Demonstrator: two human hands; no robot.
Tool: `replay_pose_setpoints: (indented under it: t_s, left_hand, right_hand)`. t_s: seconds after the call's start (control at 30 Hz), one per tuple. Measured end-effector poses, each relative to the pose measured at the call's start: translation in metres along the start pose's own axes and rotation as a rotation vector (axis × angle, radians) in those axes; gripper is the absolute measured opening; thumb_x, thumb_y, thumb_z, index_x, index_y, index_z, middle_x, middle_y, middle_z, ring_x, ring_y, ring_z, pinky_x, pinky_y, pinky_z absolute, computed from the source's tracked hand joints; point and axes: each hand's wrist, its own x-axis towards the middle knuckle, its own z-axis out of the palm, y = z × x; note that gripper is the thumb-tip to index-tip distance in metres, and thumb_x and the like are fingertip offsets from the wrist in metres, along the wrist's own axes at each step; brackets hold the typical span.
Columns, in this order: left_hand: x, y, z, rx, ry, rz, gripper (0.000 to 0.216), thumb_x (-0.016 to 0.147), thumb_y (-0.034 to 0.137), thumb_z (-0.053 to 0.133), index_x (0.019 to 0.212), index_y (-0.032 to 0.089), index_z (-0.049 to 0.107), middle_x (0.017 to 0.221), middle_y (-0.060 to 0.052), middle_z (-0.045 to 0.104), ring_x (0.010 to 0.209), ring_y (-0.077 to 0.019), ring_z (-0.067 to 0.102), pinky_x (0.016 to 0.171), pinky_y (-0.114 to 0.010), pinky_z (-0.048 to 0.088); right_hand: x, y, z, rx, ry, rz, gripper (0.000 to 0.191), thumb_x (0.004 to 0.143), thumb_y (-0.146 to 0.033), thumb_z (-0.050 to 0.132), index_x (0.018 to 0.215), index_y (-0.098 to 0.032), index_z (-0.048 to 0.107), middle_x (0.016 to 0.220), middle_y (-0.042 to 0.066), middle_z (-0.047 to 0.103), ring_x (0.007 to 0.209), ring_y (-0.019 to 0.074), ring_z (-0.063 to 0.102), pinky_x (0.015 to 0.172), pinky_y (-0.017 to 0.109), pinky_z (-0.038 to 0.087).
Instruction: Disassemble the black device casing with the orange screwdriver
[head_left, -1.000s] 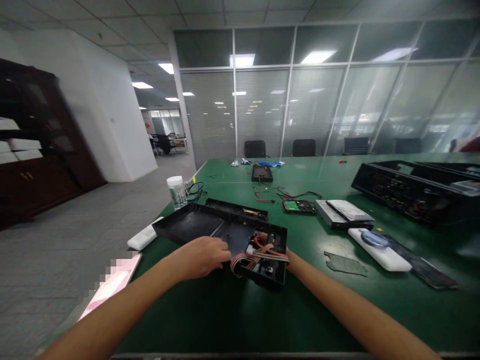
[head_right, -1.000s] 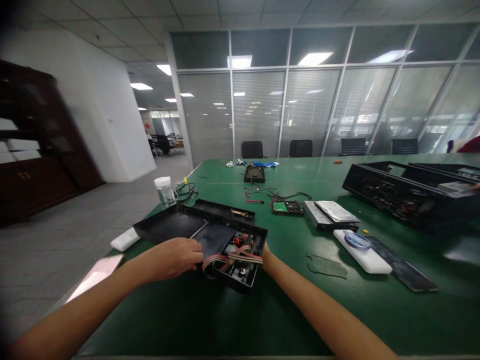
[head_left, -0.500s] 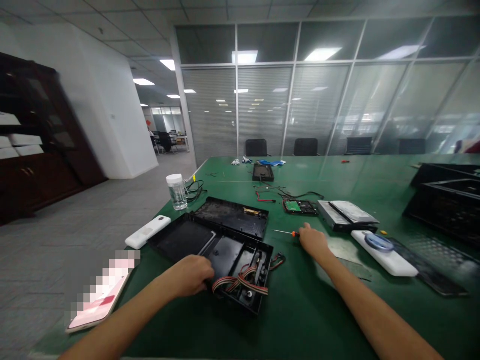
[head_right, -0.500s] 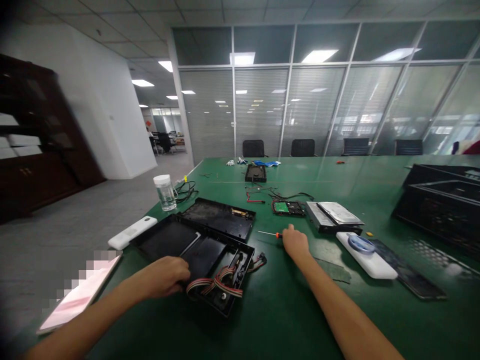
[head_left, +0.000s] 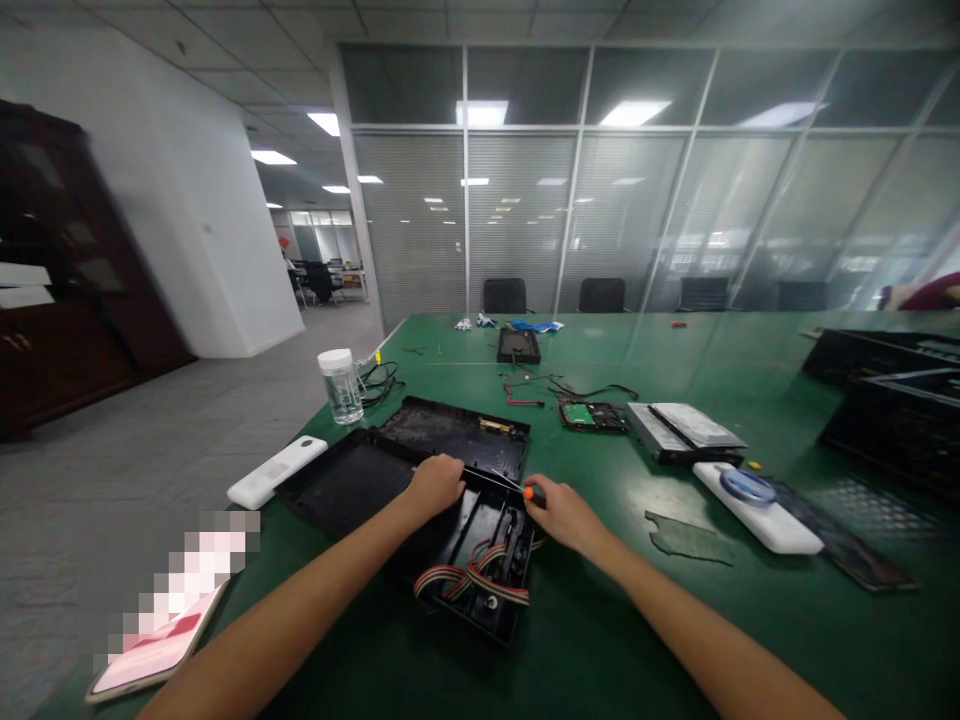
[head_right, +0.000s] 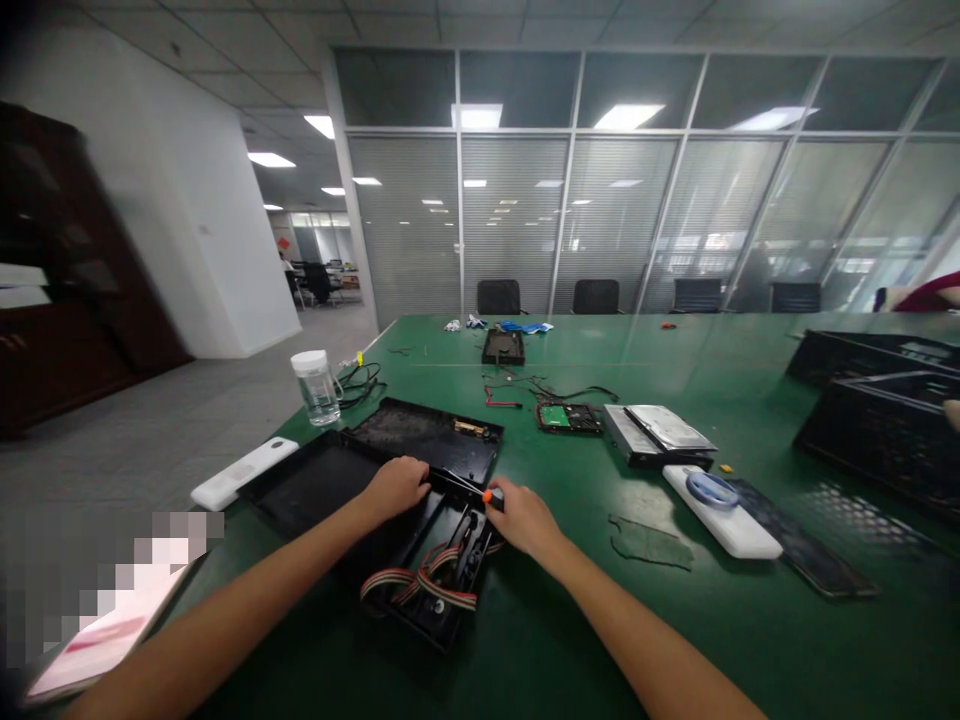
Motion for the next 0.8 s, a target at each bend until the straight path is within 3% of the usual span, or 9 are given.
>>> replay_pose_setpoints:
  t_s: [0.17,0.47,0.67,0.8]
  left_hand:
    - [0.000,0.002,0.004,-0.025,0.006,-0.077,0.018,0.083,0.016,0.041,0.084,0.013,0.058,0.082,-0.011,0.062,0.083,-0.0219,0.060,0.076,-0.033,0.045]
    - [0.002,0.000,0.001,-0.056,0.005,-0.078,0.017,0.079,0.009,0.042,0.090,0.012,0.054,0.081,-0.011,0.062,0.081,-0.0222,0.061,0.074,-0.031,0.045]
    - [0.000,-0.004,0.005,-0.110,0.112,-0.034,0.018,0.079,0.010,0.044,0.092,0.012,0.056,0.079,-0.009,0.063,0.077,-0.0205,0.061,0.072,-0.029,0.044]
    - [-0.003,-0.011,0.007,-0.214,0.133,0.107,0.022,0.078,0.013,0.049,0.097,0.016,0.059,0.078,-0.004,0.063,0.075,-0.0161,0.059,0.073,-0.024,0.043]
  right_hand:
    - [0.003,-0.001,0.003,0.026,0.032,-0.031,0.021,0.078,-0.030,0.049,0.095,-0.025,0.060,0.077,0.001,0.064,0.070,0.0152,0.058,0.061,0.022,0.034]
    - [0.001,-0.003,0.004,-0.051,0.090,0.000,0.019,0.078,-0.030,0.049,0.093,-0.027,0.060,0.080,0.002,0.065,0.075,0.0175,0.057,0.062,0.024,0.032]
    - [0.002,-0.004,0.005,-0.063,0.079,0.023,0.017,0.079,-0.030,0.048,0.089,-0.026,0.061,0.080,0.002,0.065,0.075,0.0169,0.057,0.062,0.024,0.031]
    - [0.001,-0.005,0.003,-0.061,0.062,0.004,0.016,0.079,-0.030,0.049,0.088,-0.024,0.061,0.080,0.003,0.065,0.077,0.0168,0.057,0.063,0.023,0.032]
